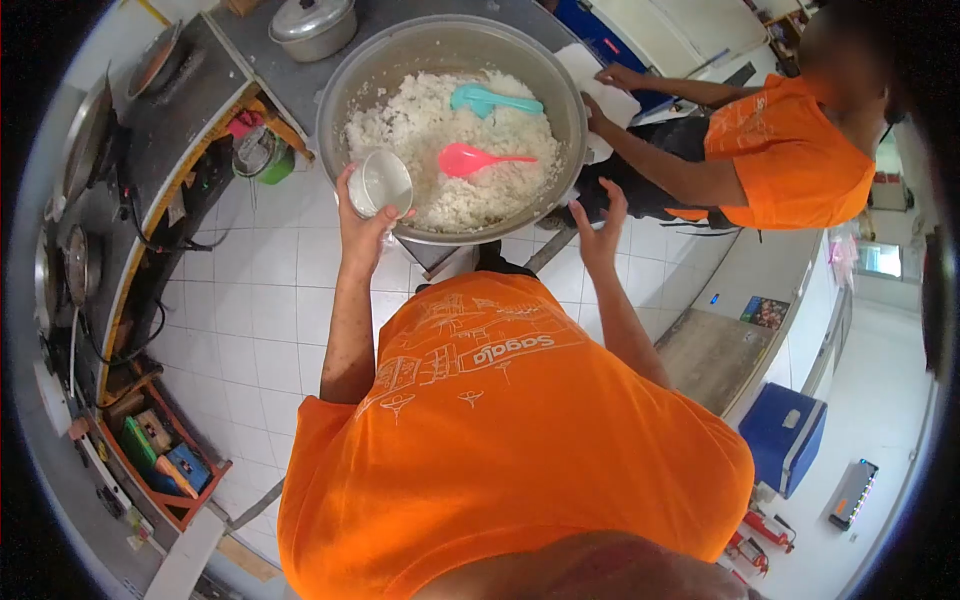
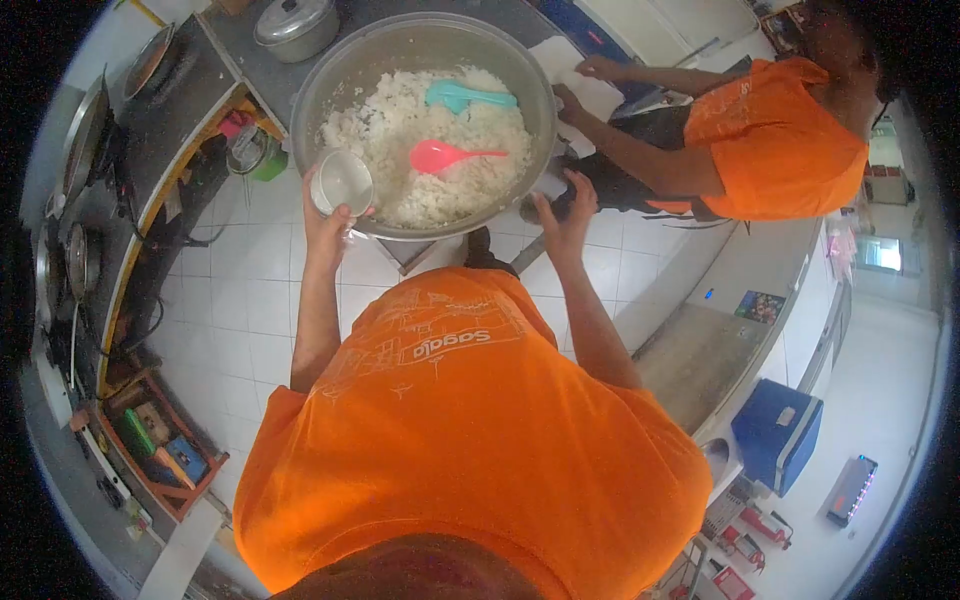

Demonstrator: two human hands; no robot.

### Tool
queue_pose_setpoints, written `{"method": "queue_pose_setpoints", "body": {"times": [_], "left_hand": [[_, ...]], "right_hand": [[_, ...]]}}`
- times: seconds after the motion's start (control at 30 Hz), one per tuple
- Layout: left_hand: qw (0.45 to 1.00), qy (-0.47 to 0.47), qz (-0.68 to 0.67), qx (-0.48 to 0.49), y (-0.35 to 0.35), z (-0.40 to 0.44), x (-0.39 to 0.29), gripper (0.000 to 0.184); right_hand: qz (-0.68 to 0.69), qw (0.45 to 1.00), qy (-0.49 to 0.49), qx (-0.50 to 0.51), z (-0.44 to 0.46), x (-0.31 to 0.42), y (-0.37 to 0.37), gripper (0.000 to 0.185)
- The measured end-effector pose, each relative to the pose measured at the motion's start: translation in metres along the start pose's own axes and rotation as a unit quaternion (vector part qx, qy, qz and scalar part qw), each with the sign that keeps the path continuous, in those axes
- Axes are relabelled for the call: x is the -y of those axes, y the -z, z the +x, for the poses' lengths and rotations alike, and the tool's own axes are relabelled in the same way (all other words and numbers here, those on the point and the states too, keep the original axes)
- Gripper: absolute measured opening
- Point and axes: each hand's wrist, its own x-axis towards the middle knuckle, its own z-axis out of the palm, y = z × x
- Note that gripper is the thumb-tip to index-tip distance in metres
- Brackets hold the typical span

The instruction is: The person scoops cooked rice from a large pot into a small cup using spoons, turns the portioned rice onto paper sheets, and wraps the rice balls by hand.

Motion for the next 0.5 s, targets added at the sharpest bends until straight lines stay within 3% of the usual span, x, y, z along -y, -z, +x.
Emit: {"method": "queue_pose_setpoints", "body": {"times": [0.07,0.1,0.13,0.2,0.23,0.27,0.33,0.37,0.4,0.43,0.47,0.5], "left_hand": [[1.0,0.003,-0.019,0.018,-0.002,0.0,0.0,0.095],[1.0,0.004,-0.019,0.021,-0.003,-0.001,-0.003,0.095],[1.0,0.002,-0.019,0.024,-0.003,-0.002,-0.006,0.095],[0.999,-0.007,-0.023,0.024,0.002,-0.003,-0.005,0.096],[0.999,-0.01,-0.027,0.017,0.005,-0.005,-0.005,0.096],[0.999,-0.011,-0.027,0.016,0.009,-0.007,-0.007,0.096],[0.999,0.005,-0.003,0.042,0.015,-0.015,-0.008,0.09],[0.999,0.005,-0.004,0.04,0.017,-0.018,-0.007,0.09],[0.995,0.041,-0.088,0.003,0.019,-0.02,-0.007,0.085],[0.982,0.074,-0.172,-0.035,0.021,-0.022,-0.008,0.084],[0.982,0.07,-0.172,-0.039,0.022,-0.023,-0.012,0.084],[0.977,0.098,-0.17,-0.087,0.023,-0.025,-0.016,0.081]], "right_hand": [[-0.127,0.99,0.05,-0.045,0.0,-0.003,-0.018,0.046],[-0.262,0.957,0.125,-0.013,-0.01,-0.016,-0.019,0.059],[-0.262,0.957,0.123,-0.02,-0.023,-0.033,-0.02,0.059],[-0.153,0.988,-0.004,-0.02,-0.039,-0.067,-0.022,0.076],[-0.174,0.96,-0.218,0.029,-0.041,-0.07,-0.023,0.094],[-0.173,0.96,-0.217,0.03,-0.033,-0.067,-0.026,0.094],[0.089,0.957,-0.277,0.019,-0.009,-0.054,-0.03,0.099],[0.054,0.972,-0.228,0.015,0.009,-0.051,-0.032,0.1],[0.055,0.972,-0.227,0.017,0.025,-0.02,-0.022,0.1],[0.186,0.953,-0.239,-0.026,0.048,0.028,-0.008,0.087],[0.315,0.914,-0.247,-0.067,0.061,0.052,-0.001,0.075],[0.316,0.914,-0.246,-0.063,0.062,0.049,0.001,0.075]]}}
